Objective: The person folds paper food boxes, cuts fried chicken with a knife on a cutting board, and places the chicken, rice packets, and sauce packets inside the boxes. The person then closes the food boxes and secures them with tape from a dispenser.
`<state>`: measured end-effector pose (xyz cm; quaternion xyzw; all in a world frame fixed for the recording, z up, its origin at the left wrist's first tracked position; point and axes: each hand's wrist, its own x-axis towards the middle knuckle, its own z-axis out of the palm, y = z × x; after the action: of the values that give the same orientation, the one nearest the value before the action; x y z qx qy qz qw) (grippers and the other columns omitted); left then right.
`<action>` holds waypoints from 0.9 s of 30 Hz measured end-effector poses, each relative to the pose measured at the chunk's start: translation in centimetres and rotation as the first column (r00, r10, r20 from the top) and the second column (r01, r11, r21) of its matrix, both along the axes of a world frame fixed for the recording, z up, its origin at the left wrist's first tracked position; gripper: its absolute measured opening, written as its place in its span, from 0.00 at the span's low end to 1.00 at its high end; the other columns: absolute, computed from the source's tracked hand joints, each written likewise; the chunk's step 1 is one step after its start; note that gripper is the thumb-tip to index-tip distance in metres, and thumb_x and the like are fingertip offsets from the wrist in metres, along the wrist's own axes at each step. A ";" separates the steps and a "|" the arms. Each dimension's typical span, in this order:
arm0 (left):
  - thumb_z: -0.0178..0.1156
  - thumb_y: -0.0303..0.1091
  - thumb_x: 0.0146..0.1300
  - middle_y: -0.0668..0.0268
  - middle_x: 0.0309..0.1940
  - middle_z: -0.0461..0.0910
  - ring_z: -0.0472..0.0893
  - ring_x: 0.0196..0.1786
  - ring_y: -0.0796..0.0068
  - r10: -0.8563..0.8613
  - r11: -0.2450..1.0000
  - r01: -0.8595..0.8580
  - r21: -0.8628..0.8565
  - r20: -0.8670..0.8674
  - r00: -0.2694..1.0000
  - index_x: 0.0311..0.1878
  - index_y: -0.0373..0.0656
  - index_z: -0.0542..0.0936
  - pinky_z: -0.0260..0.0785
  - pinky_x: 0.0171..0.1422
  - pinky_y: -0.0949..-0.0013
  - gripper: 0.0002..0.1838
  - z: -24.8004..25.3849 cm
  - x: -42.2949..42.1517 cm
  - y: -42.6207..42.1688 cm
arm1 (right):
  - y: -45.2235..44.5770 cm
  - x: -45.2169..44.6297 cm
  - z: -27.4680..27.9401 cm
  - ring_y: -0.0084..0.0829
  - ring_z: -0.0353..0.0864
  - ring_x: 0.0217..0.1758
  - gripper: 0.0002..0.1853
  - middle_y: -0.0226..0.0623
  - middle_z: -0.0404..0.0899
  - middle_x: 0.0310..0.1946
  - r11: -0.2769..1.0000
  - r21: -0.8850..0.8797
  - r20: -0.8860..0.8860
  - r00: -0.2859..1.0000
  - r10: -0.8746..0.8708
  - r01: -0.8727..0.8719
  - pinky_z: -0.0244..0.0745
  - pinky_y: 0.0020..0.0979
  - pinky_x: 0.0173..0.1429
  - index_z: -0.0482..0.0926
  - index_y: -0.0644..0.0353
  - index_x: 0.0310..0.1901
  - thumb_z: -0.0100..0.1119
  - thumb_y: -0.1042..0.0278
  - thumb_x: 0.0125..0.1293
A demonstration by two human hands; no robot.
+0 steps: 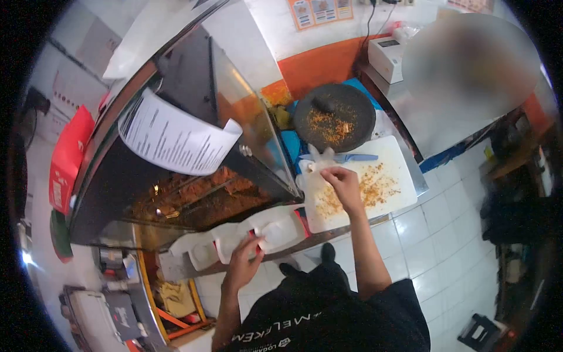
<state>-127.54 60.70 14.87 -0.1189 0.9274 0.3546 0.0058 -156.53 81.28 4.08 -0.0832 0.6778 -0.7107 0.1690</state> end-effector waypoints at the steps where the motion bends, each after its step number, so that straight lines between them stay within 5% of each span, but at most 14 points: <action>1: 0.66 0.28 0.67 0.53 0.60 0.79 0.80 0.63 0.50 -0.030 0.999 0.026 -0.039 -0.121 0.992 0.67 0.41 0.76 0.73 0.66 0.57 0.25 1.2 -2.6 1.4 | 1.7 1.5 1.2 0.26 0.87 0.42 0.10 0.37 0.89 0.38 0.992 -0.123 0.073 0.997 0.025 -0.016 0.82 0.30 0.51 0.87 0.68 0.43 0.71 0.68 0.68; 4: 0.66 0.24 0.65 0.54 0.58 0.79 0.77 0.66 0.50 -0.081 0.994 0.101 0.052 -0.294 0.952 0.64 0.43 0.78 0.69 0.71 0.54 0.23 1.7 -9.0 5.2 | 6.4 5.2 3.2 0.27 0.86 0.41 0.08 0.37 0.88 0.39 0.920 -0.391 0.230 0.967 0.111 -0.013 0.82 0.31 0.52 0.86 0.67 0.44 0.71 0.73 0.67; 7: 0.66 0.23 0.61 0.55 0.57 0.79 0.79 0.62 0.50 -0.228 0.958 0.273 0.088 -0.343 0.911 0.57 0.39 0.80 0.74 0.62 0.54 0.19 -2.0 -12.5 7.0 | 9.3 7.0 4.0 0.28 0.86 0.43 0.07 0.38 0.87 0.42 0.872 -0.487 0.236 0.955 0.178 -0.042 0.82 0.32 0.55 0.85 0.68 0.45 0.69 0.76 0.68; 10: 0.66 0.22 0.60 0.55 0.53 0.80 0.82 0.56 0.52 -0.094 0.950 0.163 0.266 -0.253 0.963 0.53 0.38 0.82 0.76 0.57 0.55 0.16 -4.1 -13.3 8.7 | 9.5 9.4 8.5 0.30 0.86 0.46 0.07 0.39 0.86 0.45 0.974 -0.115 0.043 0.981 -0.192 0.195 0.82 0.33 0.56 0.85 0.67 0.47 0.67 0.77 0.69; 11: 0.65 0.22 0.60 0.55 0.46 0.81 0.84 0.47 0.53 -0.059 0.976 0.133 0.175 -0.377 0.924 0.50 0.37 0.83 0.77 0.50 0.56 0.14 -3.3 -13.3 9.4 | 9.3 10.6 10.0 0.33 0.85 0.49 0.08 0.39 0.85 0.48 0.909 0.086 -0.276 0.887 -0.371 0.407 0.83 0.35 0.56 0.84 0.66 0.48 0.66 0.78 0.68; 14: 0.63 0.20 0.60 0.56 0.40 0.80 0.84 0.41 0.52 -0.056 0.996 0.080 0.039 -0.427 0.903 0.49 0.37 0.83 0.77 0.45 0.56 0.13 -2.0 -13.4 10.7 | 10.0 14.8 11.3 0.40 0.87 0.48 0.10 0.41 0.85 0.46 0.982 0.123 -0.325 0.941 -0.096 0.143 0.82 0.36 0.55 0.84 0.64 0.50 0.64 0.80 0.67; 16: 0.62 0.20 0.60 0.56 0.40 0.80 0.84 0.41 0.52 -0.081 0.989 0.121 0.086 -0.373 0.924 0.49 0.38 0.83 0.77 0.46 0.54 0.13 -0.8 -12.9 11.2 | 7.5 16.1 12.3 0.48 0.87 0.48 0.10 0.48 0.84 0.45 0.951 0.305 -0.478 0.871 0.114 0.043 0.81 0.38 0.55 0.84 0.67 0.47 0.62 0.83 0.64; 20: 0.59 0.17 0.62 0.54 0.40 0.80 0.83 0.44 0.51 -0.012 0.993 0.048 0.104 -0.316 0.949 0.50 0.36 0.83 0.76 0.47 0.55 0.13 1.8 -11.2 10.6 | 3.4 14.5 7.6 0.56 0.85 0.48 0.08 0.52 0.85 0.46 0.916 0.382 -0.389 0.878 0.278 -0.121 0.81 0.43 0.53 0.84 0.67 0.43 0.61 0.81 0.64; 21: 0.59 0.18 0.62 0.53 0.40 0.81 0.84 0.45 0.51 -0.056 0.998 0.056 -0.009 -0.348 0.936 0.51 0.36 0.83 0.77 0.48 0.55 0.14 2.3 -10.6 10.3 | 2.9 14.3 5.7 0.57 0.82 0.56 0.15 0.54 0.82 0.53 0.856 0.453 -0.301 0.861 0.410 -0.249 0.77 0.47 0.60 0.82 0.65 0.53 0.62 0.74 0.66; 24: 0.60 0.19 0.61 0.56 0.44 0.81 0.84 0.50 0.54 -0.166 0.982 0.119 -0.144 -0.381 0.910 0.50 0.36 0.83 0.78 0.52 0.55 0.13 2.4 -8.6 10.3 | -1.1 15.8 0.8 0.57 0.76 0.64 0.21 0.54 0.77 0.60 0.963 0.157 -0.536 0.800 0.269 -0.218 0.71 0.49 0.67 0.77 0.63 0.62 0.62 0.68 0.68; 27: 0.63 0.21 0.62 0.59 0.46 0.80 0.84 0.51 0.57 -0.296 0.948 0.224 -0.227 -0.365 0.883 0.49 0.36 0.83 0.80 0.52 0.57 0.12 2.9 -6.5 10.8 | -4.2 15.6 2.3 0.53 0.75 0.67 0.25 0.52 0.77 0.61 0.950 0.226 -0.600 0.737 0.310 -0.216 0.68 0.47 0.71 0.77 0.61 0.63 0.66 0.65 0.64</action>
<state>-134.03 71.50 17.79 0.0806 0.9449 0.2829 -0.1439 -140.95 77.09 6.37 -0.3984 0.7247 -0.5609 0.0373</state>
